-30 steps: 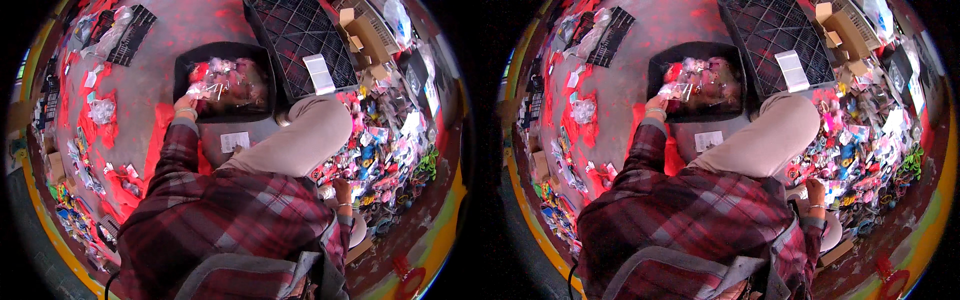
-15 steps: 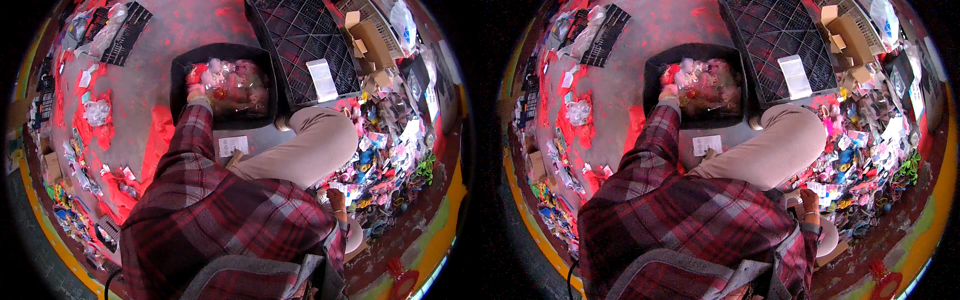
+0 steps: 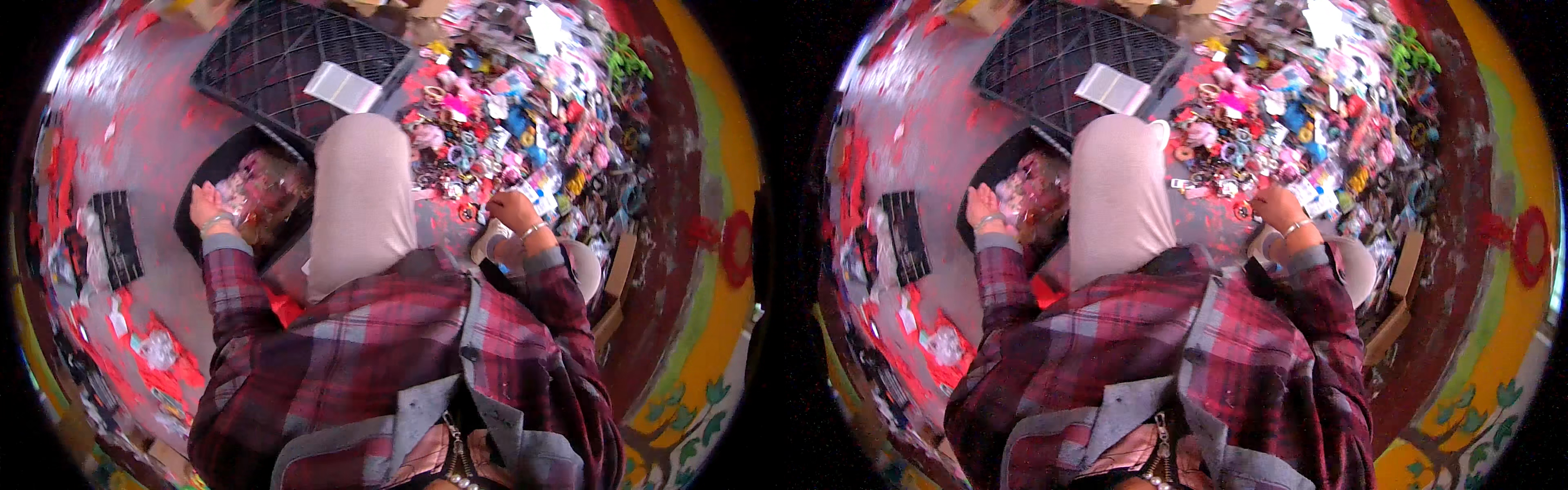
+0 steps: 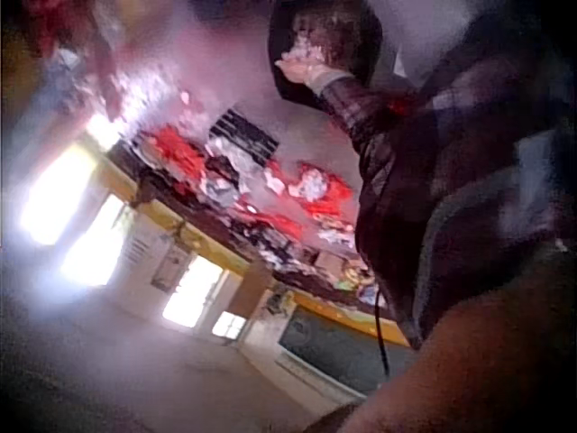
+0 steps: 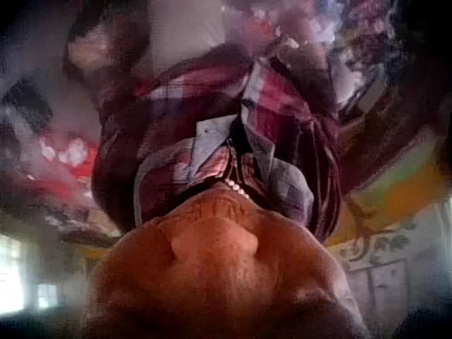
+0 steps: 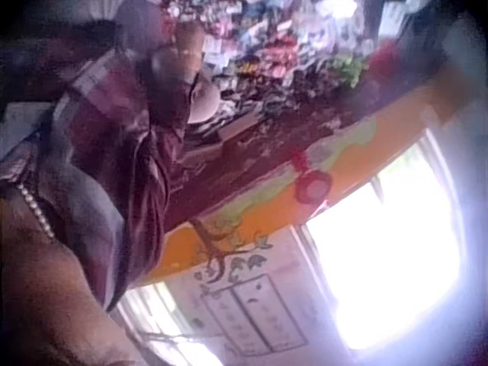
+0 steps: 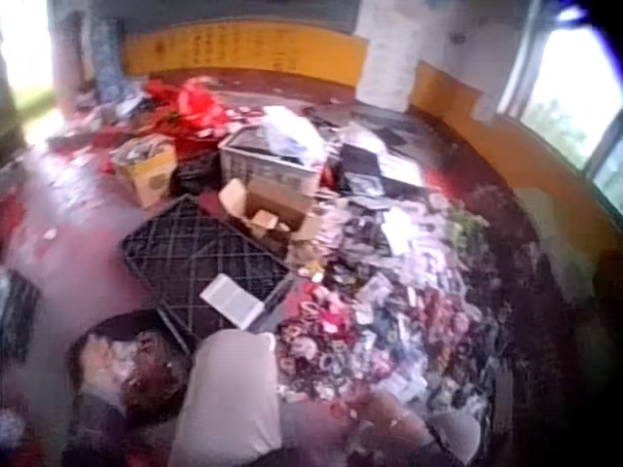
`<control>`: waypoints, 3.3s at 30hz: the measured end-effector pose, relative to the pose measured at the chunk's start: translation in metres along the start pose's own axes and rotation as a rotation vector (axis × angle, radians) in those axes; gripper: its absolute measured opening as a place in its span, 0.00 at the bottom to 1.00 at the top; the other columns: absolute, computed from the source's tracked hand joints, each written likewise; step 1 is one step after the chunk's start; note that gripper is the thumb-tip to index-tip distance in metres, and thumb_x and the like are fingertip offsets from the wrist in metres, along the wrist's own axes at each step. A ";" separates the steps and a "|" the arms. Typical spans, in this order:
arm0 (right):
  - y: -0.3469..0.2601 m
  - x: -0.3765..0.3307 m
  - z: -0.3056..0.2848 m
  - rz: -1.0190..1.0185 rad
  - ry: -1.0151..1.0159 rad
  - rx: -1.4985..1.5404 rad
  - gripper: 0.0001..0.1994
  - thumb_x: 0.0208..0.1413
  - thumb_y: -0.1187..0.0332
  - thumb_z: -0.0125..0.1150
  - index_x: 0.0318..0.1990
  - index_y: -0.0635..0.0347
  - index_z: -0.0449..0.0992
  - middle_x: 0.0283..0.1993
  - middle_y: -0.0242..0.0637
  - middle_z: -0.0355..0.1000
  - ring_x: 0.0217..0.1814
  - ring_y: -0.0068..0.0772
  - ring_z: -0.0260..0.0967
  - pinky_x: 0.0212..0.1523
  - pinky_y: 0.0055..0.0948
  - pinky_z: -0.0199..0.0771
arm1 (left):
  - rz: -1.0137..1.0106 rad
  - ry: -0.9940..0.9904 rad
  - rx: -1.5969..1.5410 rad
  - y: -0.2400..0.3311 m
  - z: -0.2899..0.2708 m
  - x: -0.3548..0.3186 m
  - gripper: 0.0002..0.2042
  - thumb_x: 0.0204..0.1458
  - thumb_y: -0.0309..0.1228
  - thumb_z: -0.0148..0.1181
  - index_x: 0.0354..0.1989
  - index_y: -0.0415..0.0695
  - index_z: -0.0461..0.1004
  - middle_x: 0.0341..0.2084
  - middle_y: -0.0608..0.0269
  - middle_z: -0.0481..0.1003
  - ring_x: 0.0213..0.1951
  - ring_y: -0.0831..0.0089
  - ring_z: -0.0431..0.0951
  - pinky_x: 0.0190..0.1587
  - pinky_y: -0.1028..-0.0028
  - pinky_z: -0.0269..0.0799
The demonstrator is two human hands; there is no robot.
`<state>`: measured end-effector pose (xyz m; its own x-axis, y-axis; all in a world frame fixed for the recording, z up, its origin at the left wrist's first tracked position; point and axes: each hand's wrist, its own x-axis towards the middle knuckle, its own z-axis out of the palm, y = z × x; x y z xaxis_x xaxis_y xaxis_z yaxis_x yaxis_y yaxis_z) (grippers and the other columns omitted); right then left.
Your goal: The person picks up individual small accessories from the floor and places them into small plastic bags, then places the filled bags into a black crate.
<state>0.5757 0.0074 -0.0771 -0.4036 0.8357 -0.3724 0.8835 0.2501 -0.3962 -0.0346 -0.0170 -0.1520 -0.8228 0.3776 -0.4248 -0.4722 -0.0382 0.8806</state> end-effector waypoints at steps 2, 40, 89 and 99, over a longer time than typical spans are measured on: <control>-0.006 -0.016 -0.005 0.101 0.020 0.026 0.14 0.47 0.58 0.54 0.21 0.61 0.73 0.15 0.38 0.69 0.18 0.33 0.69 0.22 0.30 0.67 | 0.053 -0.167 -0.007 0.026 0.063 -0.050 0.16 0.52 0.36 0.51 0.42 0.35 0.66 0.38 0.54 0.72 0.44 0.66 0.70 0.50 0.69 0.62; -0.027 -0.011 -0.007 -0.176 -0.070 -0.105 0.09 0.44 0.62 0.56 0.28 0.57 0.71 0.27 0.39 0.70 0.34 0.40 0.68 0.34 0.37 0.67 | 0.634 -0.279 1.774 -0.224 0.278 -0.170 0.23 0.48 0.35 0.46 0.52 0.37 0.61 0.56 0.53 0.57 0.61 0.58 0.48 0.60 0.64 0.46; -0.029 -0.002 -0.003 -0.179 -0.044 -0.024 0.08 0.42 0.64 0.54 0.28 0.58 0.70 0.27 0.44 0.69 0.32 0.46 0.68 0.34 0.42 0.66 | 0.171 -0.919 1.877 -0.097 0.370 -0.013 0.27 0.36 0.52 0.63 0.32 0.36 0.76 0.27 0.58 0.75 0.31 0.68 0.73 0.34 0.71 0.67; -0.034 0.013 -0.002 -0.123 -0.106 -0.086 0.09 0.43 0.61 0.57 0.27 0.57 0.72 0.26 0.42 0.70 0.33 0.42 0.69 0.34 0.39 0.67 | 0.488 -1.110 2.236 -0.141 0.340 0.042 0.34 0.33 0.54 0.63 0.41 0.36 0.72 0.43 0.45 0.70 0.46 0.56 0.71 0.48 0.66 0.65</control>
<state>0.5413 0.0110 -0.0667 -0.5290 0.7410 -0.4135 0.8409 0.3923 -0.3729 0.1043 0.3187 -0.2227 -0.0262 0.7560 -0.6540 0.9995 0.0294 -0.0061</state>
